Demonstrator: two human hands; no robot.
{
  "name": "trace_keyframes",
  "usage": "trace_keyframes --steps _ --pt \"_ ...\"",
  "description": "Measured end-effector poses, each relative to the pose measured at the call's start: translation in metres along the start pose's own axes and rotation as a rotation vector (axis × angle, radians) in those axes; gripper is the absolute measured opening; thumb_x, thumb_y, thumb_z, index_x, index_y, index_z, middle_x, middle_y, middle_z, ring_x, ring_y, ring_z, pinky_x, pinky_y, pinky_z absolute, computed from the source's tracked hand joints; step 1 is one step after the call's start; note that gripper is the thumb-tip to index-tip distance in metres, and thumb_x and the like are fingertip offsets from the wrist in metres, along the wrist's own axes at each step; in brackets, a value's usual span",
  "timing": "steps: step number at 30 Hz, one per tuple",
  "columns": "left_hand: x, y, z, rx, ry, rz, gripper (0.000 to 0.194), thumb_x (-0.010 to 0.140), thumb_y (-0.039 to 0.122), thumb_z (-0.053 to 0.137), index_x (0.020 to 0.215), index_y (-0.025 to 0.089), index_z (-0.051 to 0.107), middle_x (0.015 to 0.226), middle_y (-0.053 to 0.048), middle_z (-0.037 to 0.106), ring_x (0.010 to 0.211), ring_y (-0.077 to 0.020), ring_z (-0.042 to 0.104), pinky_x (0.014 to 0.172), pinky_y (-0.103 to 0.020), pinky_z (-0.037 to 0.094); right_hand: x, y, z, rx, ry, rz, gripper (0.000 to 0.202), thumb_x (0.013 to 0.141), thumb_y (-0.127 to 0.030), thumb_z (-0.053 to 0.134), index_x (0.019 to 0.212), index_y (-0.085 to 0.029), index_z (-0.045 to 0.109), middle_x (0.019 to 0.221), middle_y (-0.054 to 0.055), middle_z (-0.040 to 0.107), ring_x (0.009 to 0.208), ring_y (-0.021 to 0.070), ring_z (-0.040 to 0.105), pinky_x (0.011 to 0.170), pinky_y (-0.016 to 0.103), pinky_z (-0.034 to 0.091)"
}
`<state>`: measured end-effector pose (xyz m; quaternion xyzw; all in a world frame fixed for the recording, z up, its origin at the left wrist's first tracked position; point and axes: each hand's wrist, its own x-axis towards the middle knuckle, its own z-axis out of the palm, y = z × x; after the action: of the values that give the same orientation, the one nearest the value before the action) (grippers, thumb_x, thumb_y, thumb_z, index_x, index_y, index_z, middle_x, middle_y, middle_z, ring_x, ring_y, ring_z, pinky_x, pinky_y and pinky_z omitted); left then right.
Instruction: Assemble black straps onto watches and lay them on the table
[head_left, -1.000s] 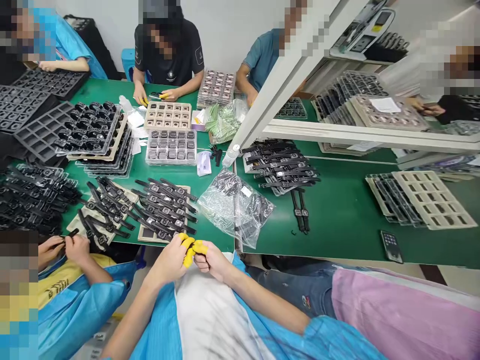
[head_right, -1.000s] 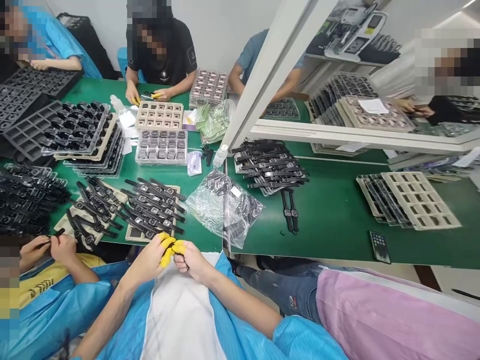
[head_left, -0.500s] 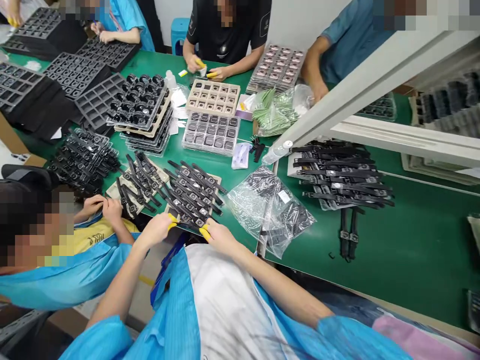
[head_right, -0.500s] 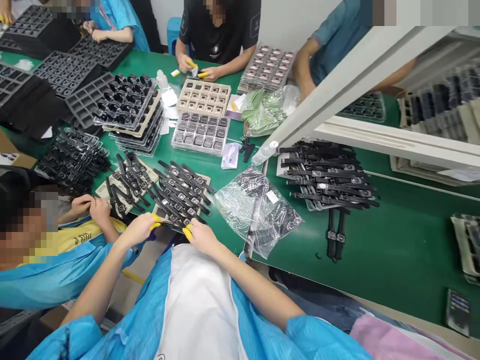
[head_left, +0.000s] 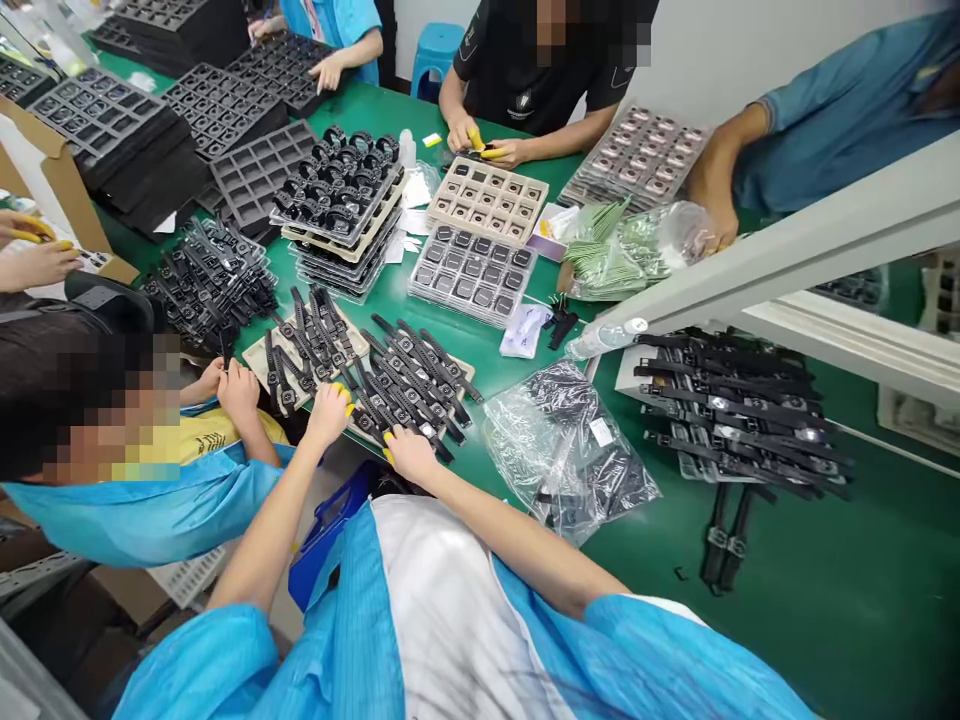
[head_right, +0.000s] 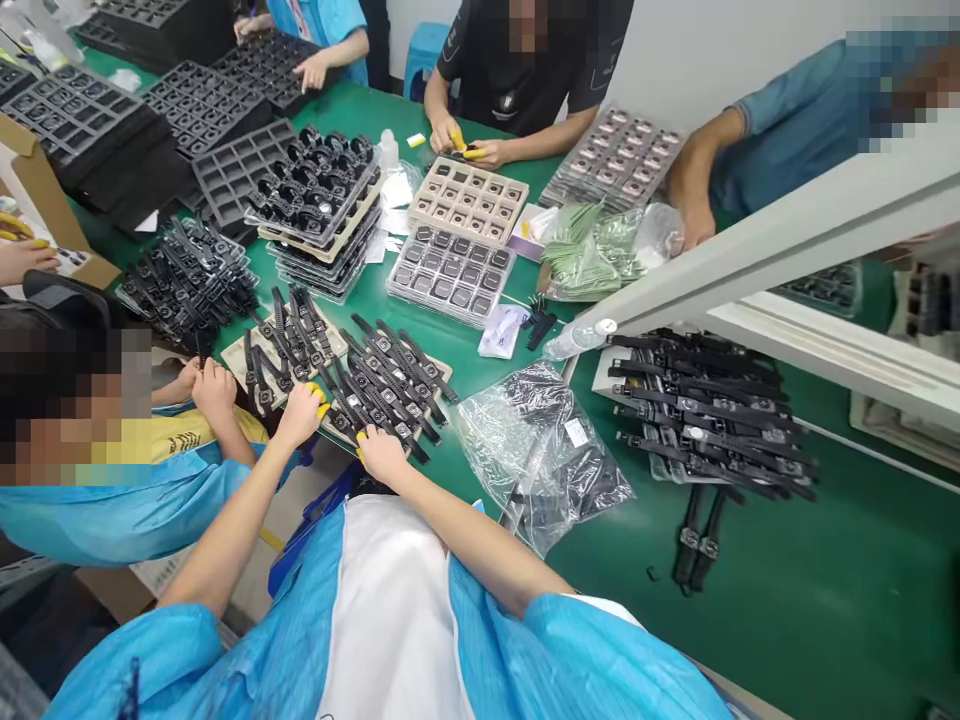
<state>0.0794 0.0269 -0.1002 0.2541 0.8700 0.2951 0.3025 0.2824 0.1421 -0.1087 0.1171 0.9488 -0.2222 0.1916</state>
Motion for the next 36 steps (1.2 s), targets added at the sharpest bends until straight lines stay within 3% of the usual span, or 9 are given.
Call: trace_keyframes --steps 3,6,9,11,14,24,27,31,36 --pt "-0.046 -0.007 0.034 -0.269 0.177 -0.244 0.007 0.091 0.019 0.061 0.096 0.02 0.057 0.122 -0.016 0.06 0.131 -0.0328 0.051 0.12 -0.058 0.034 0.004 0.04 -0.019 0.008 0.099 0.051 0.033 0.106 -0.037 0.044 0.129 -0.018 0.059 0.129 0.017 0.058 0.116 0.029 0.056 0.093 0.037 0.052" --pt "-0.081 -0.007 0.081 -0.577 0.191 -0.493 0.014 0.094 0.013 0.049 0.105 0.017 0.055 0.109 -0.015 0.066 0.102 -0.0264 0.069 0.097 -0.054 0.057 0.028 0.095 -0.049 0.063 0.265 0.238 0.044 0.107 -0.036 0.041 0.143 -0.013 0.049 0.137 0.02 0.053 0.125 0.0316 0.049 0.106 0.042 0.044" --pt "-0.087 -0.001 0.116 -0.842 0.152 -0.637 0.02 0.089 0.004 0.047 0.101 0.015 0.058 0.096 -0.011 0.071 0.086 -0.0199 0.074 0.091 -0.042 0.061 0.06 0.143 -0.075 0.104 0.264 0.42 0.053 0.106 -0.037 0.04 0.151 -0.009 0.04 0.147 0.023 0.047 0.134 0.0333 0.041 0.111 0.045 0.038" --pt "-0.081 0.003 0.126 -0.961 0.162 -0.71 0.02 0.087 0.003 0.048 0.098 0.015 0.06 0.09 -0.009 0.071 0.08 -0.017 0.073 0.09 -0.037 0.061 0.078 0.162 -0.084 0.121 0.199 0.459 0.05 0.105 -0.041 0.043 0.145 -0.011 0.049 0.143 0.022 0.052 0.132 0.0336 0.045 0.107 0.046 0.041" --pt "-0.069 0.007 0.125 -1.068 0.176 -0.805 0.015 0.087 0.005 0.052 0.094 0.014 0.061 0.084 -0.008 0.07 0.071 -0.016 0.071 0.086 -0.034 0.06 0.096 0.171 -0.088 0.14 0.151 0.455 0.042 0.103 -0.044 0.049 0.127 -0.013 0.062 0.131 0.02 0.06 0.123 0.0318 0.054 0.101 0.043 0.045" --pt "-0.062 0.012 0.102 -1.201 0.112 -0.877 0.004 0.087 0.02 0.056 0.088 0.018 0.06 0.069 -0.005 0.065 0.058 -0.0171 0.064 0.063 -0.028 0.053 0.098 0.164 -0.096 0.25 0.234 0.453 0.031 0.098 -0.035 0.051 0.117 -0.015 0.063 0.13 0.019 0.06 0.126 0.0318 0.053 0.103 0.042 0.043" --pt "-0.065 0.015 0.099 -1.217 0.142 -0.814 0.009 0.087 0.021 0.053 0.094 0.02 0.059 0.07 -0.003 0.063 0.056 -0.0154 0.061 0.06 -0.026 0.051 0.096 0.161 -0.104 0.336 0.27 0.476 0.027 0.099 -0.034 0.049 0.114 -0.016 0.062 0.127 0.018 0.061 0.119 0.0302 0.059 0.098 0.04 0.045" --pt "-0.073 0.014 0.096 -1.244 0.292 -0.631 0.017 0.084 0.02 0.05 0.1 0.024 0.056 0.081 -0.002 0.065 0.063 -0.0162 0.063 0.059 -0.026 0.049 0.085 0.158 -0.117 0.515 0.294 0.53 0.031 0.098 -0.044 0.053 0.111 -0.017 0.059 0.118 0.018 0.065 0.104 0.0314 0.066 0.087 0.039 0.048" --pt "-0.078 0.017 0.068 -1.047 0.397 -0.4 0.031 0.073 0.023 0.061 0.103 0.028 0.057 0.082 0.003 0.06 0.063 -0.0148 0.057 0.06 -0.024 0.048 0.036 0.173 -0.126 0.878 0.318 0.481 0.038 0.089 -0.057 0.065 0.093 -0.02 0.059 0.099 0.011 0.07 0.095 0.0301 0.069 0.082 0.038 0.051"
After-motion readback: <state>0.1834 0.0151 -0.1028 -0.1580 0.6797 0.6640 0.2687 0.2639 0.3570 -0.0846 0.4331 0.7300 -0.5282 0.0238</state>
